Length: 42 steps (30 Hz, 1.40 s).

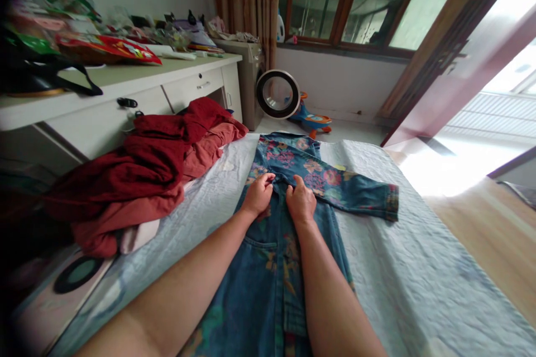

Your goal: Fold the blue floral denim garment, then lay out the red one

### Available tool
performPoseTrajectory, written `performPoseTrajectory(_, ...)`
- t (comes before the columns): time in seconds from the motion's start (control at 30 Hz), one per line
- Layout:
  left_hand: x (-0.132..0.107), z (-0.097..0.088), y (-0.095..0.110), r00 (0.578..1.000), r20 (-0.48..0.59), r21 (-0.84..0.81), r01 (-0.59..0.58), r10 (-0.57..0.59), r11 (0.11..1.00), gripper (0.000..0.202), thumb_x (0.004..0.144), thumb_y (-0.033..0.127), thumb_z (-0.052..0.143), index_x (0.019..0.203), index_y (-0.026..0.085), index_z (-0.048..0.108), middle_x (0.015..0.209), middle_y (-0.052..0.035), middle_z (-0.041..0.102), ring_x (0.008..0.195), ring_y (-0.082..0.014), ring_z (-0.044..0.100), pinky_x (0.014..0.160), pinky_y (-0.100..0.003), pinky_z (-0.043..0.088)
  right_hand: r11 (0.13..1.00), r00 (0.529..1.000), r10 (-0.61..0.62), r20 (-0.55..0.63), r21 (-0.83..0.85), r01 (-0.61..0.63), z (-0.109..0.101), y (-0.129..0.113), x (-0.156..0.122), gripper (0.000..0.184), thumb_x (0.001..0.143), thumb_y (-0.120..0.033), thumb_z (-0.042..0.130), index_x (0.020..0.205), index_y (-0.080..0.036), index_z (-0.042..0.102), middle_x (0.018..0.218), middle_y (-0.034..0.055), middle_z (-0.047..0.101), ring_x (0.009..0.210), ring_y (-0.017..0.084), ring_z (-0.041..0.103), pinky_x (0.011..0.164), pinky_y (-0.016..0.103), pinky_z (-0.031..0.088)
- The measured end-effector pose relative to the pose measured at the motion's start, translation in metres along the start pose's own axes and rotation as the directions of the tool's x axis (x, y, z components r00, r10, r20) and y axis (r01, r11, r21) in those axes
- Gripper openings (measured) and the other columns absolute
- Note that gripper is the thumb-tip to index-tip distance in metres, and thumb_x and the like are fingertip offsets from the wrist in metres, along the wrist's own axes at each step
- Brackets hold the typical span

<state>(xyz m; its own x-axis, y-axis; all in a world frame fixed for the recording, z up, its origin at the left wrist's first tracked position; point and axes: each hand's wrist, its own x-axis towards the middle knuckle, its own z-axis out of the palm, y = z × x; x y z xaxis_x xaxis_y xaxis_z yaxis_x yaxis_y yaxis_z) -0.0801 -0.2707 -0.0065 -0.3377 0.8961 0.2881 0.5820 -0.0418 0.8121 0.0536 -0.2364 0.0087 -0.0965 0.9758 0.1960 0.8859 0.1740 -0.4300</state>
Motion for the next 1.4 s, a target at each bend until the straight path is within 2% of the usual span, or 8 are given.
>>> performPoseTrajectory(0.2, 0.003, -0.001, -0.001, 0.999, -0.03, -0.011, -0.027, 0.027, 1.0, 0.036, 0.078, -0.001, 0.047, 0.104, 0.016, 0.065, 0.106, -0.0074, 0.069, 0.102, -0.0176, 0.065, 0.098, -0.033, 0.05, 1.0, 1.0, 0.017, 0.015, -0.012, -0.017, -0.001, -0.004, 0.003, 0.033, 0.09, -0.031, 0.047, 0.113, -0.029, 0.07, 0.094, 0.0057, 0.075, 0.088, 0.021, 0.067, 0.074, 0.028, 0.045)
performPoseTrajectory(0.37, 0.003, 0.0, 0.001, 0.999, -0.034, -0.042, -0.029, 0.027, 0.999, 0.036, 0.078, -0.001, 0.046, 0.104, 0.016, 0.066, 0.106, -0.0066, 0.07, 0.104, -0.0174, 0.065, 0.1, -0.032, 0.05, 0.986, 0.997, 0.0, -0.079, 0.166, 0.013, 0.002, -0.001, 0.007, 0.033, 0.09, -0.029, 0.044, 0.107, -0.023, 0.072, 0.091, 0.0061, 0.075, 0.089, 0.02, 0.067, 0.083, 0.028, 0.046)
performPoseTrajectory(0.5, 0.003, -0.002, 0.004, 1.0, 0.001, -0.114, 0.0, 0.001, 0.994, 0.036, 0.082, 0.002, 0.045, 0.107, 0.019, 0.065, 0.109, -0.0044, 0.071, 0.104, -0.0163, 0.066, 0.099, -0.032, 0.051, 0.903, 0.987, -0.059, -0.147, 0.414, 0.116, 0.008, 0.003, 0.011, 0.041, 0.086, -0.02, 0.039, 0.117, -0.019, 0.065, 0.099, 0.0056, 0.075, 0.094, 0.019, 0.067, 0.091, 0.03, 0.047)
performPoseTrajectory(0.63, 0.002, -0.003, 0.008, 0.993, 0.117, -0.167, -0.007, 0.027, 0.986, 0.039, 0.085, 0.004, 0.044, 0.117, 0.02, 0.061, 0.115, -0.0045, 0.07, 0.105, -0.0157, 0.066, 0.099, -0.032, 0.051, 0.83, 0.985, -0.072, -0.155, 0.539, 0.145, 0.016, 0.007, 0.015, 0.063, 0.075, -0.014, 0.039, 0.137, -0.016, 0.049, 0.12, 0.0072, 0.068, 0.101, 0.018, 0.064, 0.097, 0.032, 0.047)
performPoseTrajectory(0.77, -0.002, -0.002, 0.011, 0.953, 0.261, 0.04, -0.167, 0.151, 0.985, 0.042, 0.085, 0.011, 0.051, 0.125, 0.019, 0.057, 0.127, -0.0066, 0.065, 0.118, -0.019, 0.058, 0.107, -0.035, 0.043, 0.868, 0.987, -0.086, -0.137, 0.475, 0.142, 0.022, 0.011, 0.017, 0.076, 0.07, -0.014, 0.041, 0.146, -0.014, 0.038, 0.131, 0.0094, 0.061, 0.118, 0.021, 0.056, 0.105, 0.035, 0.041)
performPoseTrajectory(0.93, -0.006, 0.001, 0.009, 0.895, 0.369, 0.284, -0.365, 0.25, 0.887, 0.04, 0.089, 0.021, 0.05, 0.128, 0.018, 0.056, 0.136, -0.0075, 0.057, 0.127, -0.023, 0.048, 0.112, -0.039, 0.035, 0.941, 0.99, -0.099, -0.099, 0.315, 0.125, 0.026, 0.014, 0.019, 0.078, 0.068, -0.014, 0.044, 0.146, -0.007, 0.038, 0.133, 0.0144, 0.059, 0.125, 0.027, 0.049, 0.11, 0.041, 0.036)
performPoseTrajectory(1.23, -0.009, 0.006, 0.008, 0.908, 0.391, 0.425, -0.325, 0.153, 0.845, 0.055, 0.092, 0.027, 0.046, 0.145, 0.012, 0.039, 0.153, -0.0137, 0.039, 0.141, -0.0257, 0.035, 0.117, -0.042, 0.027, 0.952, 0.983, -0.091, -0.158, 0.277, 0.132, 0.028, 0.012, 0.016, 0.076, 0.067, -0.012, 0.044, 0.143, -0.009, 0.042, 0.131, 0.0158, 0.059, 0.124, 0.029, 0.05, 0.108, 0.043, 0.038)
performPoseTrajectory(1.4, -0.009, 0.007, 0.01, 0.905, 0.404, 0.465, -0.328, 0.132, 0.822, 0.054, 0.093, 0.03, 0.044, 0.145, 0.014, 0.04, 0.154, -0.0124, 0.038, 0.141, -0.0274, 0.035, 0.116, -0.044, 0.027, 0.88, 0.974, -0.066, -0.219, 0.447, 0.16, 0.017, 0.007, 0.014, 0.057, 0.071, -0.013, 0.038, 0.125, -0.014, 0.058, 0.109, 0.0093, 0.068, 0.096, 0.02, 0.06, 0.095, 0.034, 0.047)
